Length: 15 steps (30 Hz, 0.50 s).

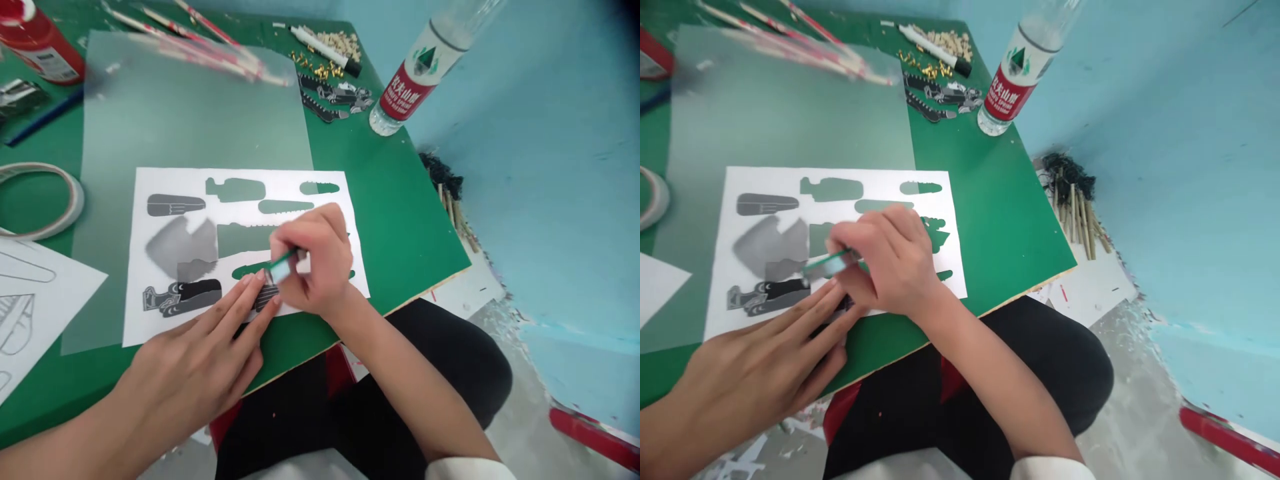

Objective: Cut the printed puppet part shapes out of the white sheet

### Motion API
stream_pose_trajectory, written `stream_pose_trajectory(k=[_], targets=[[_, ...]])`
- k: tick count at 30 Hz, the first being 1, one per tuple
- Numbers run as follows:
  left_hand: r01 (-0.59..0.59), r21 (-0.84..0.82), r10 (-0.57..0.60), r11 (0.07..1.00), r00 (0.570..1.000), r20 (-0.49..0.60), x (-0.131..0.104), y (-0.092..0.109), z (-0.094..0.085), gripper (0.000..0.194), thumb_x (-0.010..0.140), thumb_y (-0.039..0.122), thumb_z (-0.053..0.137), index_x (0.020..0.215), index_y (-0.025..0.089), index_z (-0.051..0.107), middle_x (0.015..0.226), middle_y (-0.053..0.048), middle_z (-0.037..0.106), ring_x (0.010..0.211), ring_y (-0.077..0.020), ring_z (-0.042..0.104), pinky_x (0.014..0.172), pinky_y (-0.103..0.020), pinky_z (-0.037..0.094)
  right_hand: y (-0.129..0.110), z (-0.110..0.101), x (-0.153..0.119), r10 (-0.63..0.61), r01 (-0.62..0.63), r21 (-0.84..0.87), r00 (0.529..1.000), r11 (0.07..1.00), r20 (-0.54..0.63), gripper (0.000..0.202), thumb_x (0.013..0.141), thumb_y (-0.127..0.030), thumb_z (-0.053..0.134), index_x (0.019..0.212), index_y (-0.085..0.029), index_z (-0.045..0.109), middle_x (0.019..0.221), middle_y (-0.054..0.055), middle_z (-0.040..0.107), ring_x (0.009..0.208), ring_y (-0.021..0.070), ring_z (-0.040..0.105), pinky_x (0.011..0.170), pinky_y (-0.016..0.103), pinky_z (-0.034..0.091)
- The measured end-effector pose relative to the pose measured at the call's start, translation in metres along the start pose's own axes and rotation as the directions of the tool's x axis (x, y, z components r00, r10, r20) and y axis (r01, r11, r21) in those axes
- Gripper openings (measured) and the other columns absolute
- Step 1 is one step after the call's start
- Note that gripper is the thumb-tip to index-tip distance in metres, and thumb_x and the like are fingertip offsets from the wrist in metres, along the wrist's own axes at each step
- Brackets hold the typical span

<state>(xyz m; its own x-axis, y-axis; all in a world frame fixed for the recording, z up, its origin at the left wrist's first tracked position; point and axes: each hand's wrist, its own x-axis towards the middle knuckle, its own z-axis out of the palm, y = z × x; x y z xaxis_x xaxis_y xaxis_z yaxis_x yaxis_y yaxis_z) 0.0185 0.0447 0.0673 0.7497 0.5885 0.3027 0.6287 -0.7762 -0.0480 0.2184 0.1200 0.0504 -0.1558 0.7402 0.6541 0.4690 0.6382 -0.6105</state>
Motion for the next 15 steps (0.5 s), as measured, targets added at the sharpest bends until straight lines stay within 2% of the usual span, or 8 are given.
stream_pose_trajectory(k=[1, 2, 4, 8, 15], targets=[[-0.001, 0.009, 0.001, 1.000, 1.000, -0.004, 0.000, 0.000, 0.000, 0.043, 0.106, 0.020, 0.051, 0.146, 0.009, 0.063, 0.147, -0.016, 0.067, 0.116, -0.0274, 0.078, 0.048, -0.032, 0.058, 0.004, 0.003, 0.000, -0.054, 0.052, -0.113, 0.998, 0.992, -0.016, 0.014, 0.099, -0.019, 0.047, 0.090, -0.024, 0.057, 0.076, 0.001, 0.064, 0.077, 0.0194, 0.056, 0.076, 0.038, 0.049], [-0.001, 0.016, 0.001, 1.000, 1.000, -0.008, -0.001, 0.000, 0.001, 0.042, 0.106, 0.019, 0.052, 0.145, 0.011, 0.064, 0.147, -0.015, 0.067, 0.118, -0.0264, 0.077, 0.048, -0.031, 0.057, 0.008, 0.006, 0.001, -0.043, 0.041, -0.243, 0.999, 0.969, -0.001, 0.015, 0.100, -0.016, 0.046, 0.098, -0.021, 0.059, 0.081, 0.003, 0.067, 0.080, 0.0200, 0.056, 0.076, 0.037, 0.047], [-0.001, 0.018, 0.001, 1.000, 1.000, -0.011, -0.001, 0.002, 0.002, 0.042, 0.104, 0.018, 0.053, 0.144, 0.012, 0.065, 0.148, -0.014, 0.067, 0.122, -0.0255, 0.076, 0.047, -0.030, 0.056, 0.013, 0.013, 0.002, 0.059, 0.011, -0.483, 0.990, 0.876, 0.128, 0.019, 0.102, -0.013, 0.044, 0.108, -0.017, 0.061, 0.094, 0.006, 0.072, 0.090, 0.0220, 0.058, 0.081, 0.038, 0.046], [0.049, -0.040, -0.049, 0.998, 0.999, 0.003, -0.001, 0.004, 0.004, 0.044, 0.102, 0.018, 0.052, 0.142, 0.014, 0.068, 0.150, -0.014, 0.066, 0.124, -0.0278, 0.075, 0.053, -0.029, 0.057, 0.016, 0.025, 0.003, 0.117, 0.039, -0.542, 0.961, 0.840, 0.250, 0.027, 0.104, -0.007, 0.042, 0.117, -0.016, 0.064, 0.105, 0.008, 0.075, 0.098, 0.0244, 0.060, 0.086, 0.039, 0.043], [0.156, -0.119, -0.144, 0.981, 0.984, 0.102, -0.005, 0.001, 0.006, 0.046, 0.102, 0.029, 0.046, 0.141, 0.025, 0.071, 0.153, -0.009, 0.065, 0.117, -0.0290, 0.077, 0.064, -0.032, 0.062, 0.008, 0.025, 0.006, 0.187, 0.074, -0.573, 0.904, 0.816, 0.384, 0.026, 0.106, -0.018, 0.048, 0.125, -0.011, 0.065, 0.113, 0.014, 0.075, 0.111, 0.0277, 0.062, 0.098, 0.042, 0.050]])
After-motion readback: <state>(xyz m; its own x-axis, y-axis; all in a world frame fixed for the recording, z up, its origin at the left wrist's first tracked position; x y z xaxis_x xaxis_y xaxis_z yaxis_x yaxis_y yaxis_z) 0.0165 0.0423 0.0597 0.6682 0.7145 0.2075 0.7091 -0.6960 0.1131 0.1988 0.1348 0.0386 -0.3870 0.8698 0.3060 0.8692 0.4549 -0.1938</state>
